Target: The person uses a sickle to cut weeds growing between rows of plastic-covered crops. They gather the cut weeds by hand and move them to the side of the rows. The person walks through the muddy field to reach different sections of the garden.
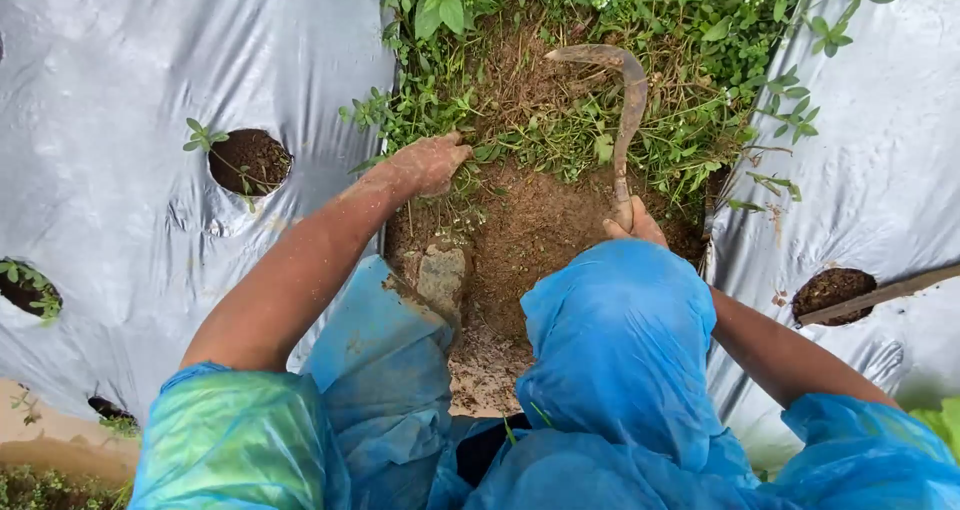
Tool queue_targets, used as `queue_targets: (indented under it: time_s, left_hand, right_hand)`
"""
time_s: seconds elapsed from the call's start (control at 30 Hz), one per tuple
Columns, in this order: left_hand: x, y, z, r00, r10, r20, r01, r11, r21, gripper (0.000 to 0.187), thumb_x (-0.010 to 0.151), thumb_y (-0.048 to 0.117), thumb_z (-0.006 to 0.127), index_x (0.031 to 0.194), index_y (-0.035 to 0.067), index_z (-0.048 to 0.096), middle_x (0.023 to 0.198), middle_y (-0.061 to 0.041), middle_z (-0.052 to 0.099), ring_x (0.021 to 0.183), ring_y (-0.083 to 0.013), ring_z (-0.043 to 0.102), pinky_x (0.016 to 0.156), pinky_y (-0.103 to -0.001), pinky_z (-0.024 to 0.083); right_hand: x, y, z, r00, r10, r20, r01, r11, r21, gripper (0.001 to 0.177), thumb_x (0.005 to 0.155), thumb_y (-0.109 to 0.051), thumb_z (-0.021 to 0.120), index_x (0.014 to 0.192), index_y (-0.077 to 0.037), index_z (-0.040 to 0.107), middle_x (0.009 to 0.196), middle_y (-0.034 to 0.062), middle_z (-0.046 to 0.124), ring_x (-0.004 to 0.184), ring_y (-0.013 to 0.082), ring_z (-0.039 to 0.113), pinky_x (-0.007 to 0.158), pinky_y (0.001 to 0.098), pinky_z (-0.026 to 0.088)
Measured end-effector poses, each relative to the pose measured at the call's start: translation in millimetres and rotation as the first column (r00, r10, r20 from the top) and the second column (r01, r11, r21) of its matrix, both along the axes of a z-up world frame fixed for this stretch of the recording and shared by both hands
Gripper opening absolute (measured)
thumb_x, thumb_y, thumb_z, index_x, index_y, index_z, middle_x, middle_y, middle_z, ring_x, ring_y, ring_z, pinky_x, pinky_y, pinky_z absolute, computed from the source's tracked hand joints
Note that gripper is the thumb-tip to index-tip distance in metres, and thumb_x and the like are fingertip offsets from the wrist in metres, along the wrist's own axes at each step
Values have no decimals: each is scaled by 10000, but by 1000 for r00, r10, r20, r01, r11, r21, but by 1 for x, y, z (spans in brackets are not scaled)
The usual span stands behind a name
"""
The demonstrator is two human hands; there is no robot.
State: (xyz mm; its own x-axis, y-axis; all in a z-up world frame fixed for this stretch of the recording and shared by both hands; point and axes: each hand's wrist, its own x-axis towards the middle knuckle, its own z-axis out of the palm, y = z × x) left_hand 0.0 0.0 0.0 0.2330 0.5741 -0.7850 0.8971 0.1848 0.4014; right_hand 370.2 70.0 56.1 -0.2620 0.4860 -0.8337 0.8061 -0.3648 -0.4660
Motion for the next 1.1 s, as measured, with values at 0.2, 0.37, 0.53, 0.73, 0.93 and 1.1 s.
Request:
queue_targets:
  time_s: [0.2, 0.37, 0.53, 0.73, 0.93, 1.1]
  left_hand:
    - [41, 35, -35, 905, 336, -263, -262, 924, 280, 662, 901, 328, 739, 1478, 92, 516, 1461, -195, 500, 1378, -390, 486, 1121, -588, 411]
    - [83, 49, -64, 763, 514, -392, -394, 851, 348, 440, 931, 213, 732, 1350, 107, 648, 1467, -184, 502, 1396, -367, 449, 1140, -588, 389]
    - [97, 53, -90, 706, 546, -452, -395, 833, 388, 344, 950, 138, 741, 1292, 157, 702, 1472, -132, 520, 1409, -338, 419, 1142, -595, 367]
    - [96, 59, -107, 707, 571, -416, -469, 820, 328, 487, 897, 171, 736, 1367, 107, 623, 1560, -126, 439, 1473, -395, 312, 1143, -698, 287]
    - [99, 60, -115, 706, 584, -400, -506, 812, 292, 735, 956, 247, 697, 1591, 158, 338, 1637, -105, 330, 1509, -353, 243, 1188, -673, 210]
    - [108, 40, -109, 710, 606, -359, -500, 793, 348, 756, 895, 293, 777, 1546, 159, 419, 1603, -112, 383, 1490, -378, 284, 1153, -718, 230]
  right_hand:
    - [23, 32, -55, 969, 233, -79, -217, 961, 172, 335, 991, -305, 709, 1112, -33, 555, 956, 247, 642, 984, 463, 657, 842, 598, 503]
    - [34, 17, -86, 983, 168, -79, -153, 973, 170, 325, 977, -346, 713, 1092, -83, 559, 851, 208, 655, 858, 409, 681, 778, 575, 530]
    - [30, 15, -68, 966, 79, -248, -66, 996, 60, 159, 1034, -237, 613, 1075, -86, 582, 613, 127, 688, 524, 235, 701, 566, 394, 604]
    - [30, 9, -48, 977, 135, -168, -128, 990, 49, 163, 1041, -208, 540, 1034, -145, 390, 640, 70, 670, 487, 182, 640, 524, 343, 548]
    - [32, 7, -55, 975, 147, -168, -129, 985, 111, 138, 1038, -199, 536, 1071, -157, 409, 622, 35, 646, 476, 172, 654, 503, 336, 562]
    - [26, 8, -56, 980, 130, -149, -118, 989, 88, 159, 1054, -227, 541, 1096, -157, 405, 714, 35, 659, 494, 142, 645, 469, 299, 590]
